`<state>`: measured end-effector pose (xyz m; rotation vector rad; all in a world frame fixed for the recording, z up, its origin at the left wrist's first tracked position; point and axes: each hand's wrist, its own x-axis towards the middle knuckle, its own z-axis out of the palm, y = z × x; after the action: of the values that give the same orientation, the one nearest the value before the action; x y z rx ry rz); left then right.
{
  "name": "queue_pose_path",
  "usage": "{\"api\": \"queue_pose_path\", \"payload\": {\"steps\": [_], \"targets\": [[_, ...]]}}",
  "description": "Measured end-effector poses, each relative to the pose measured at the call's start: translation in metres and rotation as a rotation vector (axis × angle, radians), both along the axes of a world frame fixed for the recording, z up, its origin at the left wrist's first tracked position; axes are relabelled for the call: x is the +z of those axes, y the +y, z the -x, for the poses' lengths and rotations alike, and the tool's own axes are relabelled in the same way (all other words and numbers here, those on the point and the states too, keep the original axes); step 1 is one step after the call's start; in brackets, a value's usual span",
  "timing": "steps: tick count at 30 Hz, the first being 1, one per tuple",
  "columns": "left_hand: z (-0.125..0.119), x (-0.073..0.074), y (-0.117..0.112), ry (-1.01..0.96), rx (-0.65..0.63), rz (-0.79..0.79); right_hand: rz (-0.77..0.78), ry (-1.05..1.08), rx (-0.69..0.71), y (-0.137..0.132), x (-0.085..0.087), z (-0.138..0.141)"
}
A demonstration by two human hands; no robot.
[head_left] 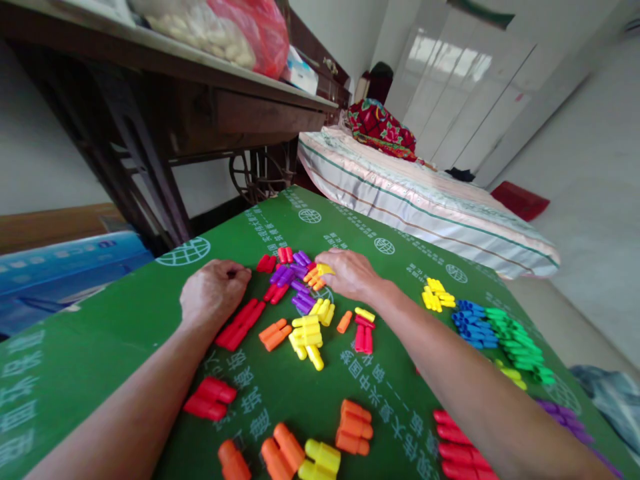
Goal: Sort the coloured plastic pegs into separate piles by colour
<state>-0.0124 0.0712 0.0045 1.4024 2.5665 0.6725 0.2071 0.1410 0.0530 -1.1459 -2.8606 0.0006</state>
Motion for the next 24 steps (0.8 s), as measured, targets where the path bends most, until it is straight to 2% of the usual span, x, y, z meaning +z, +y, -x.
{"api": "queue_pose_path", "payload": {"steps": [4, 8, 12, 16, 24], "targets": [[0.001, -0.003, 0.000, -0.009, -0.010, -0.009, -0.004, 0.022, -0.252, 0.027, 0.003, -0.069], [0.001, -0.005, 0.003, -0.012, 0.010, -0.009, 0.059, -0.034, -0.712, 0.055, -0.004, -0.152], [0.001, -0.005, 0.004, -0.010, 0.029, -0.023, 0.109, -0.045, -0.929, 0.069, -0.018, -0.212], [0.002, -0.005, 0.004, -0.007, 0.024, -0.029, 0.164, -0.029, -1.054, 0.076, -0.031, -0.236], [0.002, -0.005, 0.005, 0.014, 0.023, -0.033, 0.179, -0.035, -1.104, 0.082, -0.037, -0.236]]}}
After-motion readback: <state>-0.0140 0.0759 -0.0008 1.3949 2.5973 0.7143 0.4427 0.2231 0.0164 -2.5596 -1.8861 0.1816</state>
